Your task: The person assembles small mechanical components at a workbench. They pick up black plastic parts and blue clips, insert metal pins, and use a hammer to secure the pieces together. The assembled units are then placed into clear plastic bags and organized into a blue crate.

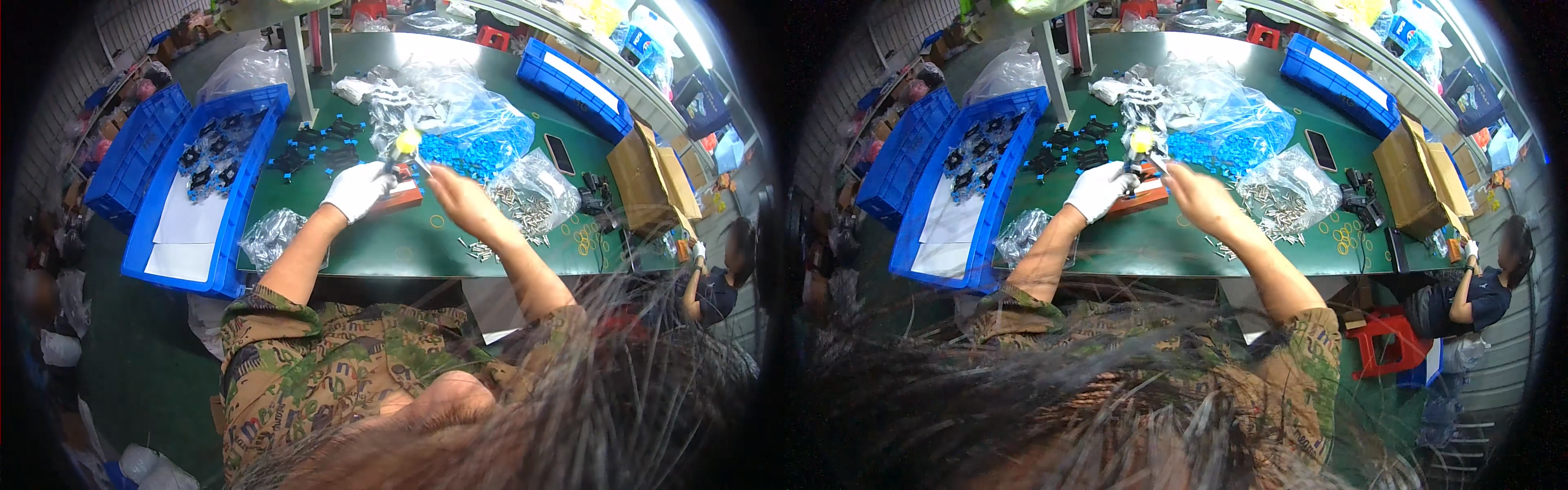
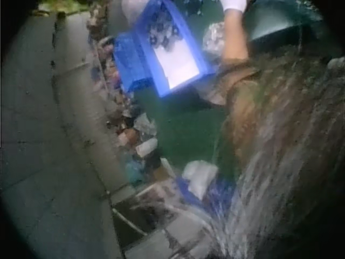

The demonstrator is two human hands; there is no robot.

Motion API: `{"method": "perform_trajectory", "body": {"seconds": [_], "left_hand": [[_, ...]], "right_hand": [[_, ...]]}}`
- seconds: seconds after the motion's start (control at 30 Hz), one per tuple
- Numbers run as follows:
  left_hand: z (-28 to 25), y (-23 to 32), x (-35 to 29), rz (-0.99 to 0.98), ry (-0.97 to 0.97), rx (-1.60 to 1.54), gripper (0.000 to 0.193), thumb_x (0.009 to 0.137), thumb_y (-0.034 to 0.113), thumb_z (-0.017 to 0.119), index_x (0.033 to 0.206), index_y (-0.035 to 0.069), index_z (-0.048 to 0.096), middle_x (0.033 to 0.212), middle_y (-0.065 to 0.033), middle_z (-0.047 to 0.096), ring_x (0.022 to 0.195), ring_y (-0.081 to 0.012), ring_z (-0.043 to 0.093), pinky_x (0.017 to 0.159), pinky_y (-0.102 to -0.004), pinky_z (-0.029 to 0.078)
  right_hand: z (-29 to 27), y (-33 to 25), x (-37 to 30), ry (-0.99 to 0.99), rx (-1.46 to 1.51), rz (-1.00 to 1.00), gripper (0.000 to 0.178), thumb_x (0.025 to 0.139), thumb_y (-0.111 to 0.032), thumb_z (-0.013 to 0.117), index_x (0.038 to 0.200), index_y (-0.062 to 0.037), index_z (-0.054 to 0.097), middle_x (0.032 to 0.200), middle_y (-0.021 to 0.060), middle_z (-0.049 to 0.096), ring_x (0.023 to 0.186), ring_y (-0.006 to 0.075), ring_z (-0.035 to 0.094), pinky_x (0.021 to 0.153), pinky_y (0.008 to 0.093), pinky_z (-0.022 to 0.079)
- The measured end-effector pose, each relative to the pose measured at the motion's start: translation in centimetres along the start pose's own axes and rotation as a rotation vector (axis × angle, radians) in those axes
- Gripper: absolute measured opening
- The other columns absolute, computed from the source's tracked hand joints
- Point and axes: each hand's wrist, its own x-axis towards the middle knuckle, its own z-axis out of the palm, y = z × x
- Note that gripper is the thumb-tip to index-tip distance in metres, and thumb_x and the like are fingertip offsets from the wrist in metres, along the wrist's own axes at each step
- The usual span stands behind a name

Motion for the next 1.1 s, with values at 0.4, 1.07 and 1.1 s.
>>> {"method": "perform_trajectory", "body": {"seconds": [0.4,1.07,1.1], "left_hand": [[-0.6,-1.6,1.1,-0.125,-0.056,-0.427,0.042,0.088,0.016,0.072,0.126,0.006,0.058,0.098,-0.0102,0.068,0.085,-0.0166,0.069,0.076,-0.0312,0.055],[-6.3,-1.4,0.8,0.003,-0.105,0.178,0.029,0.081,0.030,0.079,0.095,0.005,0.073,0.093,-0.0109,0.071,0.083,-0.0223,0.068,0.079,-0.0355,0.053],[-6.8,-1.0,0.7,-0.040,-0.196,0.260,0.031,0.081,0.032,0.078,0.095,0.005,0.073,0.093,-0.0119,0.071,0.084,-0.0238,0.068,0.080,-0.0363,0.053]], "right_hand": [[-1.0,-0.2,-4.5,0.068,0.449,0.247,0.032,0.107,-0.025,0.051,0.133,-0.0076,0.057,0.071,0.0016,0.055,0.064,0.0103,0.053,0.061,0.0289,0.046],[2.1,1.6,-7.1,0.098,0.391,0.208,0.032,0.106,-0.023,0.052,0.132,-0.0036,0.058,0.070,0.0003,0.055,0.062,0.0096,0.053,0.059,0.0285,0.045],[2.3,1.8,-7.2,0.104,0.385,0.196,0.032,0.106,-0.022,0.052,0.132,-0.0036,0.058,0.071,0.0004,0.055,0.062,0.0096,0.053,0.059,0.0284,0.045]]}}
